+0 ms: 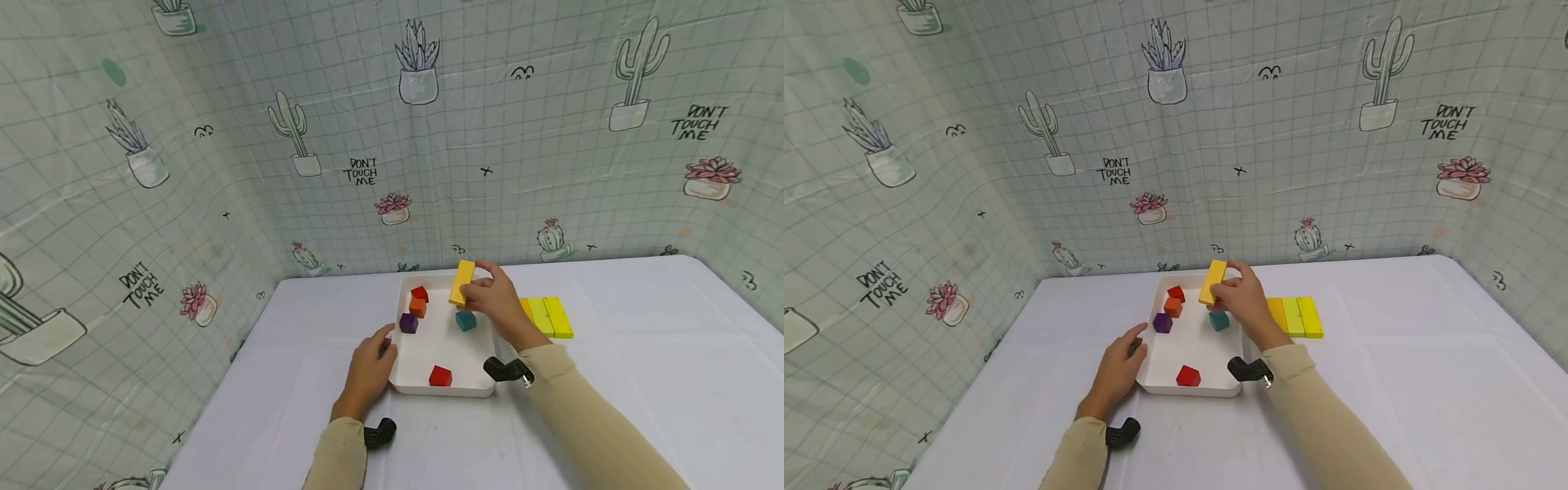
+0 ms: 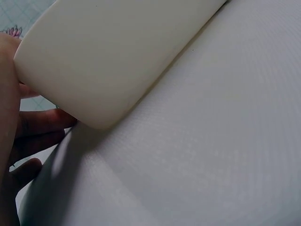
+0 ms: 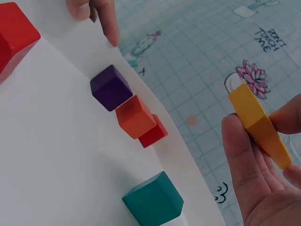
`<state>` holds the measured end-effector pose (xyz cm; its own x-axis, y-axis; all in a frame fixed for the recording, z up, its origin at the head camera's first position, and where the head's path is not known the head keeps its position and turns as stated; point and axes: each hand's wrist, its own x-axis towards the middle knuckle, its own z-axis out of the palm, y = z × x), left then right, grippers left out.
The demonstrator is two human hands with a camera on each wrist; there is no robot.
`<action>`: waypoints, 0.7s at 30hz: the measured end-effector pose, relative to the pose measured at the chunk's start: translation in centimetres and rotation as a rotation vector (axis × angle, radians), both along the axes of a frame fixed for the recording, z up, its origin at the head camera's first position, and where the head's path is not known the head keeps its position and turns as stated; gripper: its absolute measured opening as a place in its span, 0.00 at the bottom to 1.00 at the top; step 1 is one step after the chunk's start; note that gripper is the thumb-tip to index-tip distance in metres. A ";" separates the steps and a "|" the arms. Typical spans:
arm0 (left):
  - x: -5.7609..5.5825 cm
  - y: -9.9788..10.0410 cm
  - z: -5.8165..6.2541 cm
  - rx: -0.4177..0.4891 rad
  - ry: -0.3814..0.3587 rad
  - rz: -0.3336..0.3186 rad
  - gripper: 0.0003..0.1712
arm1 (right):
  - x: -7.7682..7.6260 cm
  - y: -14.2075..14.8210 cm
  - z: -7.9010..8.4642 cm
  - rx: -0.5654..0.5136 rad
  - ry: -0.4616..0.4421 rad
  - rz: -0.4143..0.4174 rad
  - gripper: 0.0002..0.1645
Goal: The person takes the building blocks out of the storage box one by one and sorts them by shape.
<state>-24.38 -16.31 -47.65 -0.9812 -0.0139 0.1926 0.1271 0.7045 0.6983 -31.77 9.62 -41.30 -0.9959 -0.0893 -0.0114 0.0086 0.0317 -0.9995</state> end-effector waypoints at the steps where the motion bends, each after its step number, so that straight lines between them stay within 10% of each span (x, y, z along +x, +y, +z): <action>1: 0.0 0.0 0.0 0.000 0.003 -0.001 0.26 | 0.1 0.2 -0.1 -0.001 0.002 -0.003 0.46; 21: 0.1 -0.2 0.0 0.014 0.043 -0.024 0.25 | 2.1 4.7 -0.6 0.017 0.024 -0.105 0.42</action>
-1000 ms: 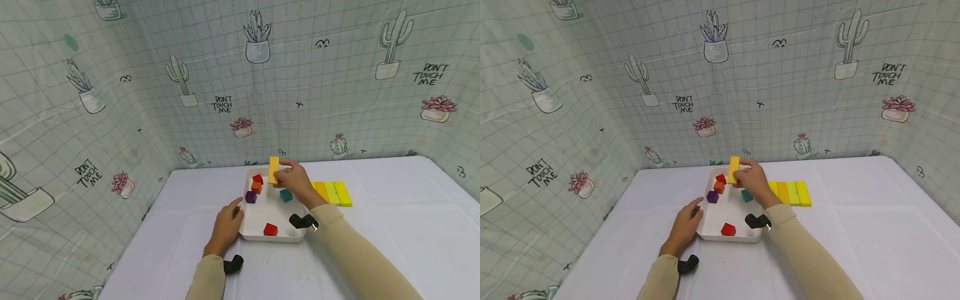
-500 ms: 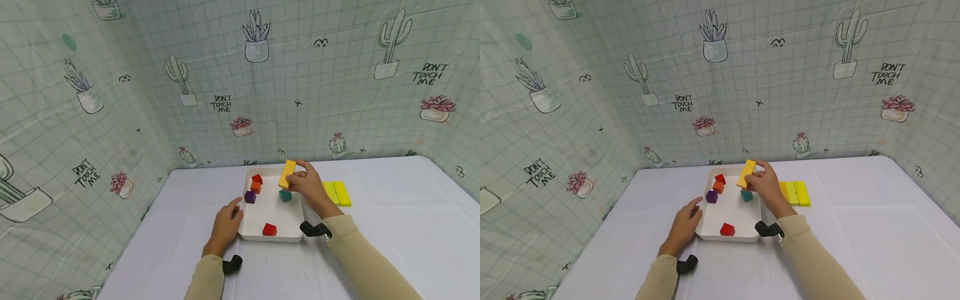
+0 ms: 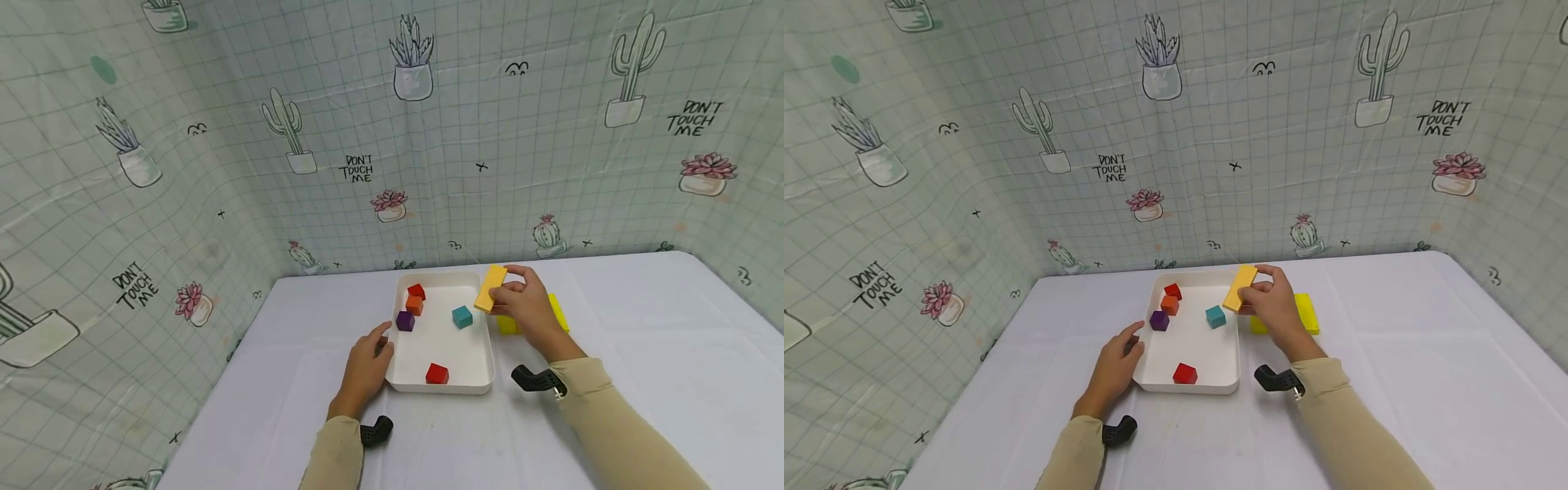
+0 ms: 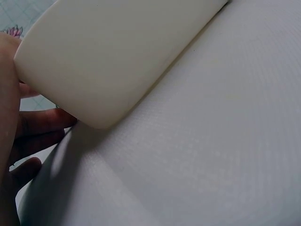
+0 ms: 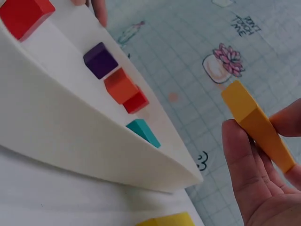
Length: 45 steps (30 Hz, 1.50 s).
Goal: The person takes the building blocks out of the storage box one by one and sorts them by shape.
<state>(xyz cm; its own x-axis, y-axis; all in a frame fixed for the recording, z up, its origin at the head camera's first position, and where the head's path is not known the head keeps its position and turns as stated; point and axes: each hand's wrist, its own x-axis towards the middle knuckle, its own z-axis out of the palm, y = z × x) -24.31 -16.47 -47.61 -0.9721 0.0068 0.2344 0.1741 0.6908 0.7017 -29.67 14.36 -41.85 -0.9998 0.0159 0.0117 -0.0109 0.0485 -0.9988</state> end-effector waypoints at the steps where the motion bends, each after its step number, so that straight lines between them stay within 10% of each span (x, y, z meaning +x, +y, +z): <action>1: 0.0 0.0 0.0 0.000 0.000 -0.001 0.25 | 0.0 0.4 0.0 0.007 0.004 -0.007 0.42; 45: 0.2 0.1 0.3 0.017 -0.023 0.000 0.26 | 1.5 14.8 -3.1 0.148 -0.246 -0.101 0.42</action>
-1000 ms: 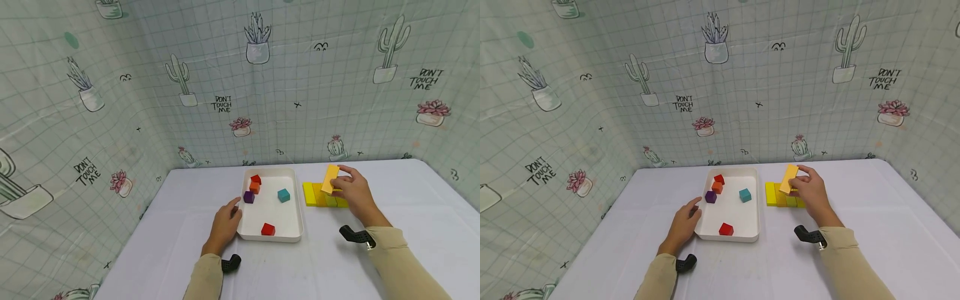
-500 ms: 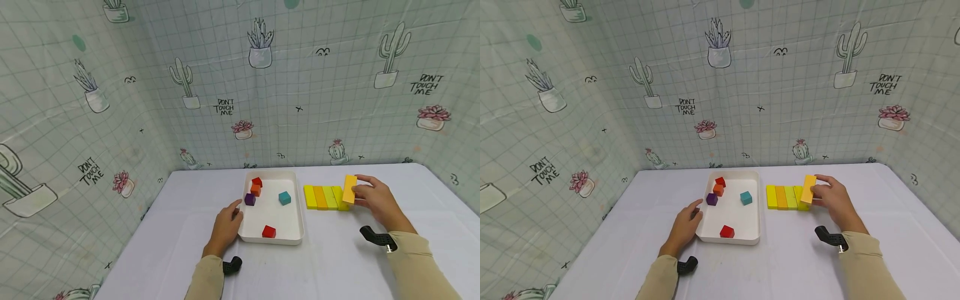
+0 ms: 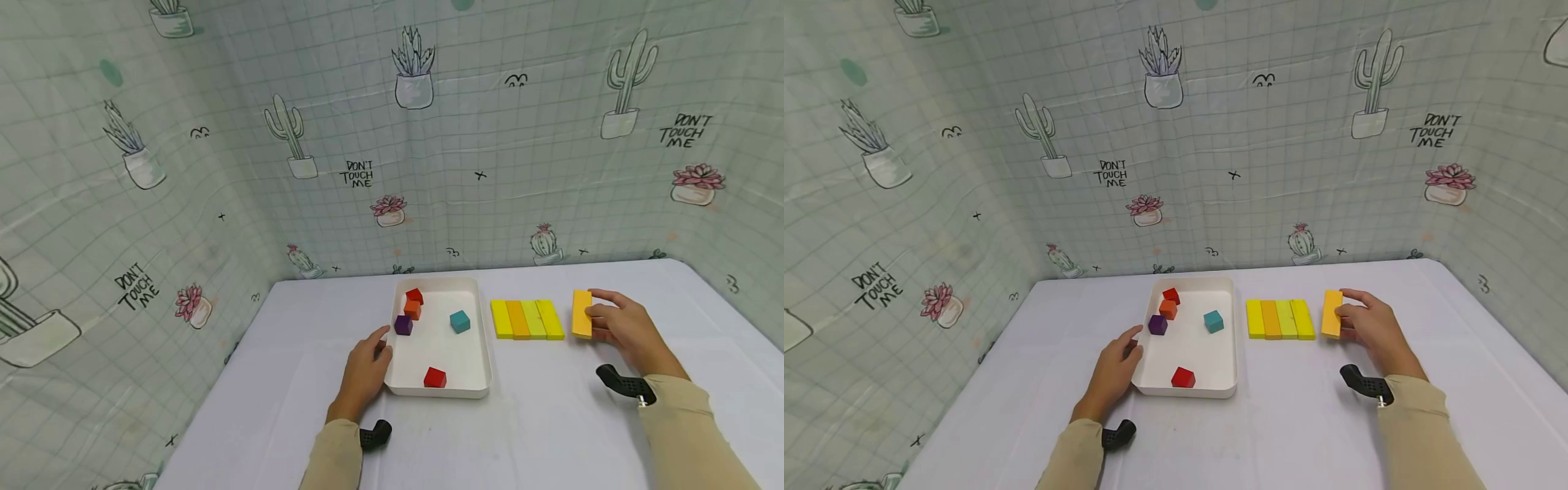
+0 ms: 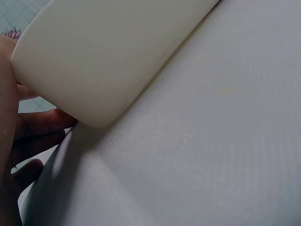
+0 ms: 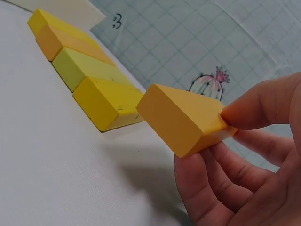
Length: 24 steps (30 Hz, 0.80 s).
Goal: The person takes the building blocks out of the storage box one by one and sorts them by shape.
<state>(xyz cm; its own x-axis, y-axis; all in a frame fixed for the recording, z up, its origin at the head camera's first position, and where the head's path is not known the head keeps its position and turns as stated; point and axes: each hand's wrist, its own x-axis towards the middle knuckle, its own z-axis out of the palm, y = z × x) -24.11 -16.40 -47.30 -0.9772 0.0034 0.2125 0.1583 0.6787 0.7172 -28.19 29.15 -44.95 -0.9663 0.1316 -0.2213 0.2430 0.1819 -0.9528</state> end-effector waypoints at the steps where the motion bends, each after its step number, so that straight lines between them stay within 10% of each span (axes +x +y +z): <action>1: 0.0 0.0 0.0 0.002 0.000 0.003 0.26 | -0.1 0.1 0.0 0.000 -0.008 0.003 0.42; 24: 0.1 0.2 -0.3 0.009 0.006 0.011 0.25 | -1.4 -0.1 -1.0 0.342 0.010 0.122 0.40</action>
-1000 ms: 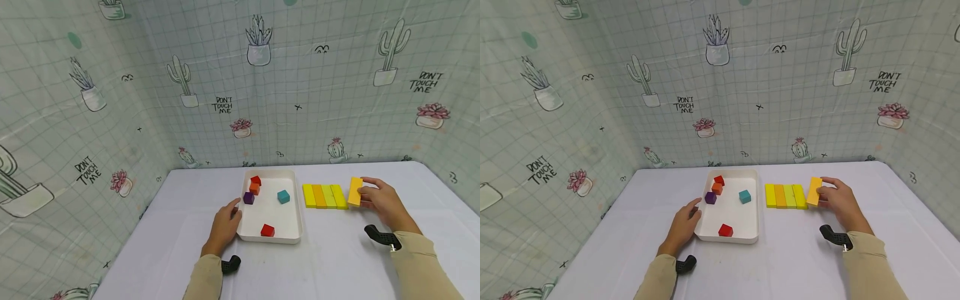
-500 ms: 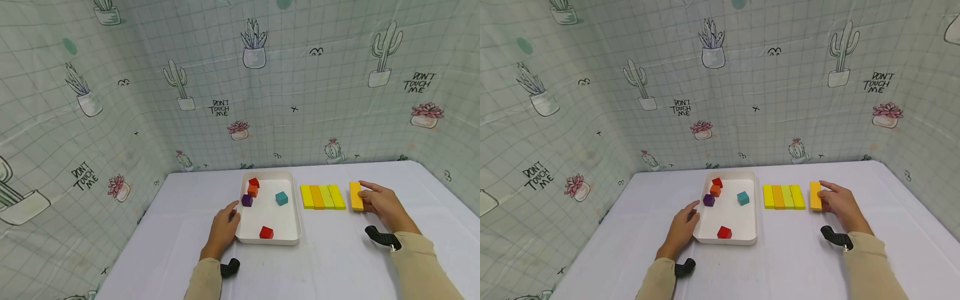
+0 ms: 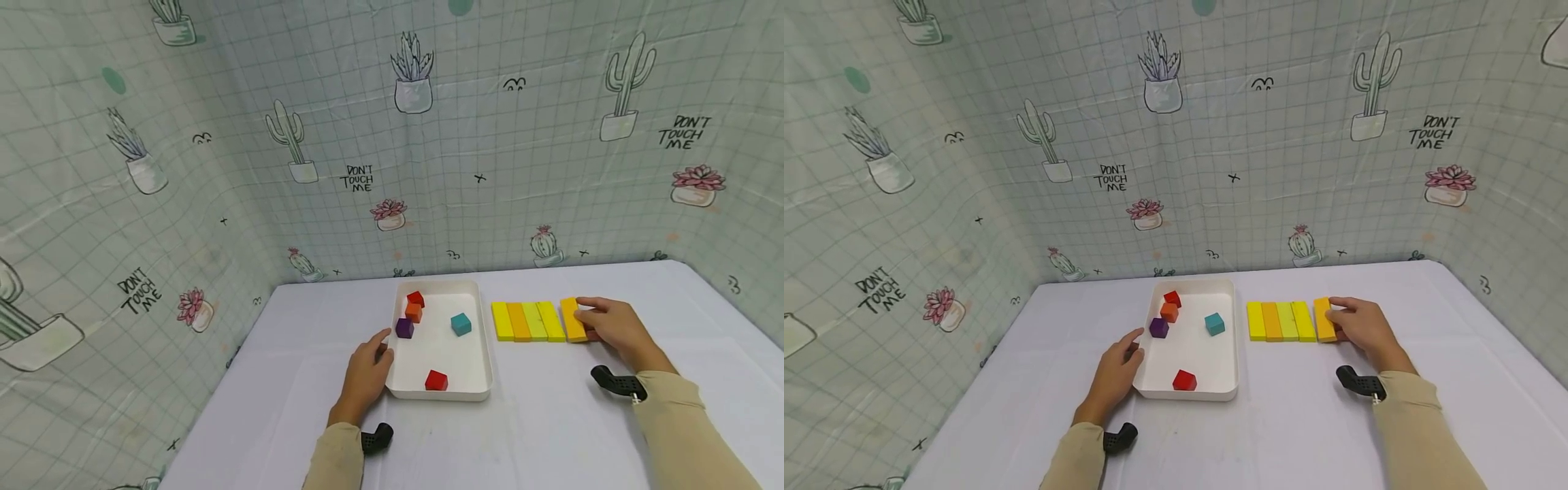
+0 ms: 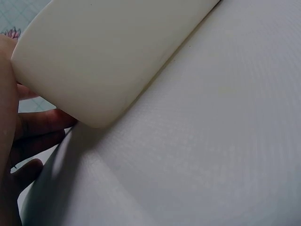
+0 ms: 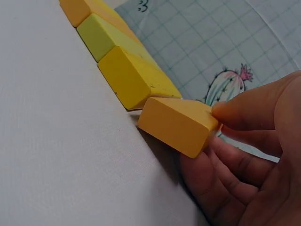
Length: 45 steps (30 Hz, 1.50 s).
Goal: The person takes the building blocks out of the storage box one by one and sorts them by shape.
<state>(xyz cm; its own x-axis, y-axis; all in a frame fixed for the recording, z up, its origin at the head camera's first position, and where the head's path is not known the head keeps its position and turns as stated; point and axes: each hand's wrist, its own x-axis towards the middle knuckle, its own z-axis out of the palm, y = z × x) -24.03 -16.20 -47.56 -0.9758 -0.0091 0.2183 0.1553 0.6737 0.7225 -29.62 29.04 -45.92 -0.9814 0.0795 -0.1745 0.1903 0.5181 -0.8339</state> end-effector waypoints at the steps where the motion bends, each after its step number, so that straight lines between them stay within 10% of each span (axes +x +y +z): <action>1: 0.0 0.0 -0.1 0.000 0.000 -0.003 0.25 | 0.0 -0.1 0.0 0.008 0.001 -0.004 0.40; 20: 0.1 0.3 -0.3 -0.003 -0.010 0.002 0.25 | -0.2 -0.9 -0.4 0.262 0.119 0.027 0.31; 45: -0.2 0.0 0.1 -0.009 -0.019 0.014 0.26 | 0.0 -1.8 0.7 0.236 0.132 -0.049 0.30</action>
